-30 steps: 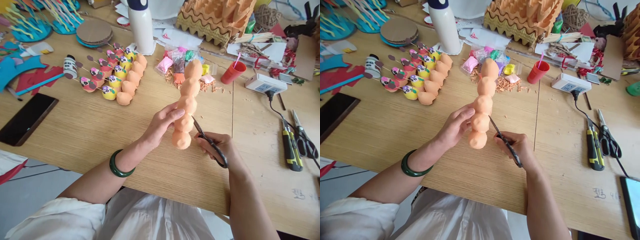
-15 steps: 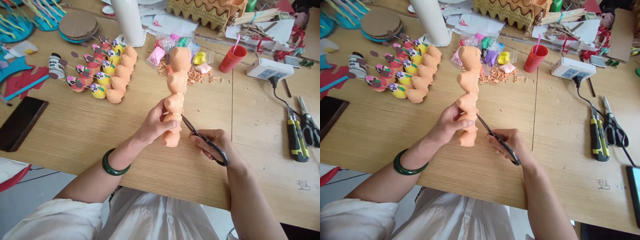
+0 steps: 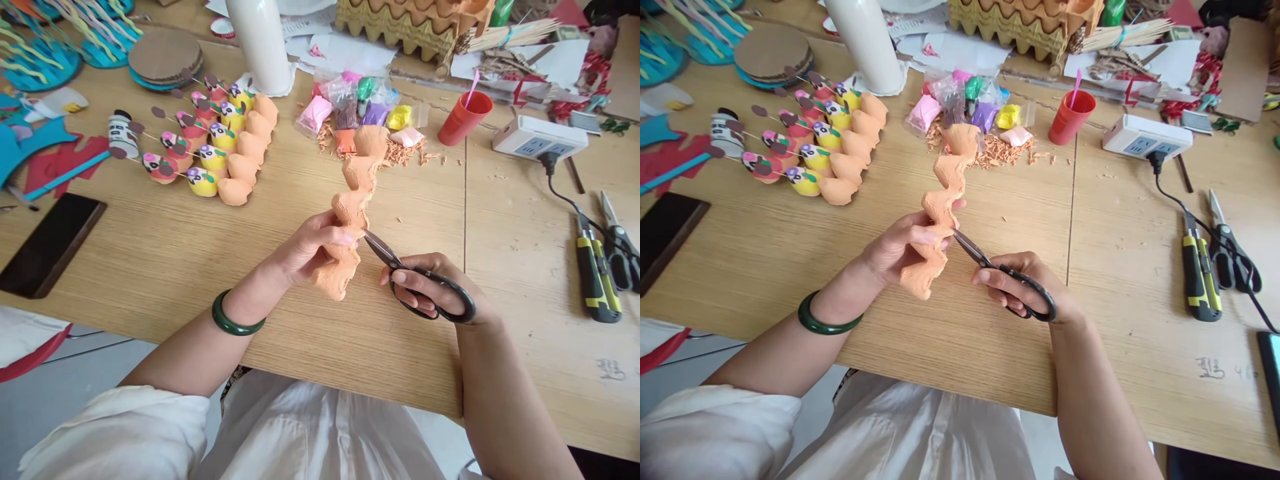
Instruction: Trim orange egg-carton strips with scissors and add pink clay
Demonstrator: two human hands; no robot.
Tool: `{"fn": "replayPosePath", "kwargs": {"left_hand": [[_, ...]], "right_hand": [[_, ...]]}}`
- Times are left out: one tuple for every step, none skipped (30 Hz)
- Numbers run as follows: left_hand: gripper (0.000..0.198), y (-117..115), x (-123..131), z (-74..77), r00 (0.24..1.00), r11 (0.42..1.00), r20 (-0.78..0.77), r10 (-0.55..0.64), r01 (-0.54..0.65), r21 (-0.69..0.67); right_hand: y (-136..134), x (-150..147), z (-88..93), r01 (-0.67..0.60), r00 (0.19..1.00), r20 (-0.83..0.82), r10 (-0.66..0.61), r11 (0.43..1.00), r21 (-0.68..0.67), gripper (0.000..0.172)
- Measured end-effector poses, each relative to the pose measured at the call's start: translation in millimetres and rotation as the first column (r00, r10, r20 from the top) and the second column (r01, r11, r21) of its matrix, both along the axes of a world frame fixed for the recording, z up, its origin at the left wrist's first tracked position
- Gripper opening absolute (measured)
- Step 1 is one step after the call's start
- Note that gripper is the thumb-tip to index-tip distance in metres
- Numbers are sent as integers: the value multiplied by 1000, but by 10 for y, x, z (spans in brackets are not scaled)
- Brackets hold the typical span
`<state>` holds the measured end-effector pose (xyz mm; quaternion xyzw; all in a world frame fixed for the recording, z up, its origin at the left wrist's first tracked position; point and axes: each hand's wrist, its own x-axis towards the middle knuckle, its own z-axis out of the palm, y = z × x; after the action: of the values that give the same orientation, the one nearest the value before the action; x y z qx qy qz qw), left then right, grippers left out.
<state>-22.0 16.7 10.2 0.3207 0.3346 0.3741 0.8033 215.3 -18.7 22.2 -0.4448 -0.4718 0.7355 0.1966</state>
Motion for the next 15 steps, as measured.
{"fn": "replayPosePath", "kwargs": {"left_hand": [[28,2,12,-9,999,999,-20,43,-42,24],[28,4,23,-17,996,996,-35,83,-82,45],[30,8,34,-24,993,992,-42,113,-110,60],[31,12,43,-30,991,990,-44,129,-125,68],[32,16,50,-36,990,988,-42,138,-135,72],[32,19,55,-43,989,988,-39,142,-139,74],[33,22,58,-53,989,987,-37,144,-140,80],[33,23,59,-66,988,985,-41,149,-145,91],[33,23,59,-83,986,982,-48,157,-151,110],[32,21,59,-101,985,979,-59,165,-156,131],[31,18,58,-120,983,975,-71,172,-159,153],[29,13,57,-139,980,971,-83,180,-164,173],[28,8,56,-156,977,967,-92,192,-172,189],[27,3,56,-169,974,962,-98,205,-182,202],[26,-1,55,-179,970,958,-102,220,-195,208]], "right_hand": [[-13,-37,19,29,995,90,-35,998,64,42],[-28,-72,26,48,984,163,-69,991,128,42],[-43,-104,20,61,972,213,-101,980,189,43],[-59,-129,3,73,961,242,-134,966,247,43],[-76,-147,-22,78,952,262,-161,950,301,44],[-93,-158,-50,75,942,282,-181,934,350,46],[-109,-163,-77,65,931,308,-198,917,394,48],[-124,-163,-100,50,916,339,-213,900,432,49],[-137,-160,-115,28,900,373,-225,885,464,51],[-149,-156,-122,2,883,409,-230,874,486,51],[-157,-151,-122,-23,867,441,-232,866,500,50],[-163,-148,-115,-40,851,469,-238,859,510,48],[-165,-146,-104,-56,835,493,-244,854,517,45],[-165,-144,-92,-65,822,511,-251,851,522,43],[-162,-143,-82,-66,816,518,-256,849,525,42]]}}
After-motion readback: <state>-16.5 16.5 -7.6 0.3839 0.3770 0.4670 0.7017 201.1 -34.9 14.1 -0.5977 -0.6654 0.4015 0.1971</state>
